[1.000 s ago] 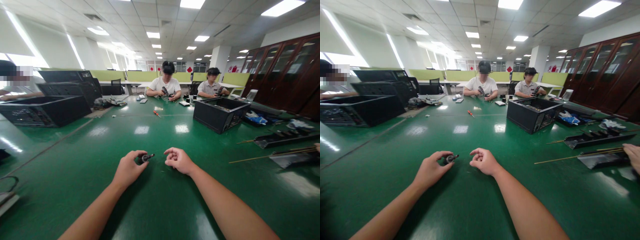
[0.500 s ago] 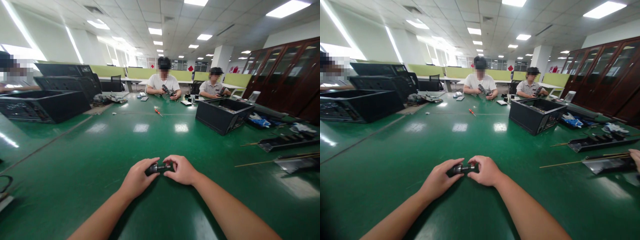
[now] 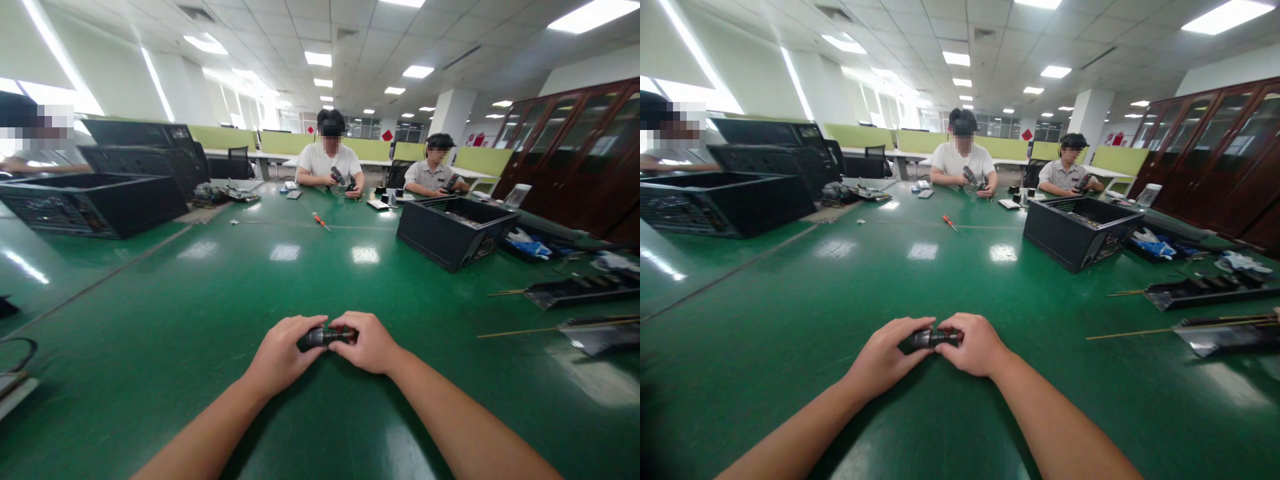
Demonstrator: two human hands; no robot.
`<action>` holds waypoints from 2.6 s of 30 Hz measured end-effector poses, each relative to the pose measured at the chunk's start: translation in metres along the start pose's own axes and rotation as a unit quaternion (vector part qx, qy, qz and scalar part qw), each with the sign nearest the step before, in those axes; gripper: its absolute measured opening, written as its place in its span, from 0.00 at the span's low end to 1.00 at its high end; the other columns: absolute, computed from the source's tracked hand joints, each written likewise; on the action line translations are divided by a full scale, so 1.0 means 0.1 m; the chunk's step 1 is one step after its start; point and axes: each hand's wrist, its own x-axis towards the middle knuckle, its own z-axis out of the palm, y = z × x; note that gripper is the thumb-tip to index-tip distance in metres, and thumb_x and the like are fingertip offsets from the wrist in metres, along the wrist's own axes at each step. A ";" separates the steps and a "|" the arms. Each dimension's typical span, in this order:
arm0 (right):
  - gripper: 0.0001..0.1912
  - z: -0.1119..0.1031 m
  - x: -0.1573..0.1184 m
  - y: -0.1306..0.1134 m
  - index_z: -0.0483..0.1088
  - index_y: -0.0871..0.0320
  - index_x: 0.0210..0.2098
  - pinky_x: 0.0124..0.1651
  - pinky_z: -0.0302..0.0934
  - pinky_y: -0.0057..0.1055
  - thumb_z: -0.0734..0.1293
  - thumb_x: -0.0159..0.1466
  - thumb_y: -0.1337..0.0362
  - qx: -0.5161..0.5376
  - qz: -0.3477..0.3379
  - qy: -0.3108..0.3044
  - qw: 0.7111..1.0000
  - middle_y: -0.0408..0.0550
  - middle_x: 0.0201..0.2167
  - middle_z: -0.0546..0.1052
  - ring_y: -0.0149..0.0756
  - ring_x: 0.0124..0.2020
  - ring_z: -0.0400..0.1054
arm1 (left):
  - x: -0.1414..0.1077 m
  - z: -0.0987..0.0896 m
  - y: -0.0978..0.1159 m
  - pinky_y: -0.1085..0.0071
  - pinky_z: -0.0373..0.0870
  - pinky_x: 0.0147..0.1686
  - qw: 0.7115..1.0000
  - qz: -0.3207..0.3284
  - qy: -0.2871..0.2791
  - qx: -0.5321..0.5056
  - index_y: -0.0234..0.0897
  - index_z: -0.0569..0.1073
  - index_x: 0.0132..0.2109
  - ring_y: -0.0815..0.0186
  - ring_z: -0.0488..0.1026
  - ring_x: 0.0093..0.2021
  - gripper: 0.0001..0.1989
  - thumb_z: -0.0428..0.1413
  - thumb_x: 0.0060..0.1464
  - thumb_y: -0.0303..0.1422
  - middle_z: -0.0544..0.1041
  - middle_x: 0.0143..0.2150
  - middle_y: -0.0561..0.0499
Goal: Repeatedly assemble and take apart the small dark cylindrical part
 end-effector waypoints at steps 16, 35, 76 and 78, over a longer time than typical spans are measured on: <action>0.04 0.00 0.00 -0.03 0.77 0.56 0.34 0.36 0.60 0.29 0.72 0.58 0.64 -0.019 -0.031 0.005 0.999 0.45 0.29 0.77 0.34 0.30 0.70 | 0.02 -0.02 0.07 0.67 0.73 0.45 0.999 0.005 -0.021 -0.027 0.42 0.76 0.48 0.63 0.76 0.43 0.11 0.59 0.57 0.33 0.79 0.43 0.49; 0.04 -0.02 0.00 -0.03 0.77 0.57 0.32 0.35 0.59 0.30 0.72 0.58 0.63 -0.014 -0.014 -0.003 1.000 0.45 0.28 0.77 0.34 0.30 0.69 | 0.01 0.00 0.08 0.66 0.74 0.46 1.000 0.010 -0.004 -0.018 0.41 0.77 0.47 0.62 0.77 0.43 0.11 0.60 0.55 0.32 0.80 0.44 0.48; 0.03 -0.06 -0.01 0.04 0.75 0.59 0.31 0.30 0.57 0.27 0.70 0.56 0.66 0.045 0.036 0.028 0.998 0.41 0.21 0.71 0.31 0.23 0.64 | 0.01 -0.05 0.01 0.68 0.72 0.46 0.999 0.021 0.047 -0.002 0.42 0.76 0.48 0.65 0.76 0.43 0.13 0.61 0.56 0.32 0.79 0.43 0.51; 0.02 -0.07 0.00 0.03 0.75 0.59 0.31 0.30 0.57 0.27 0.70 0.57 0.66 0.049 0.040 0.030 0.998 0.41 0.21 0.71 0.30 0.23 0.64 | 0.01 -0.06 0.02 0.67 0.72 0.45 0.999 0.017 0.049 -0.001 0.42 0.76 0.48 0.65 0.76 0.43 0.12 0.61 0.56 0.32 0.79 0.43 0.51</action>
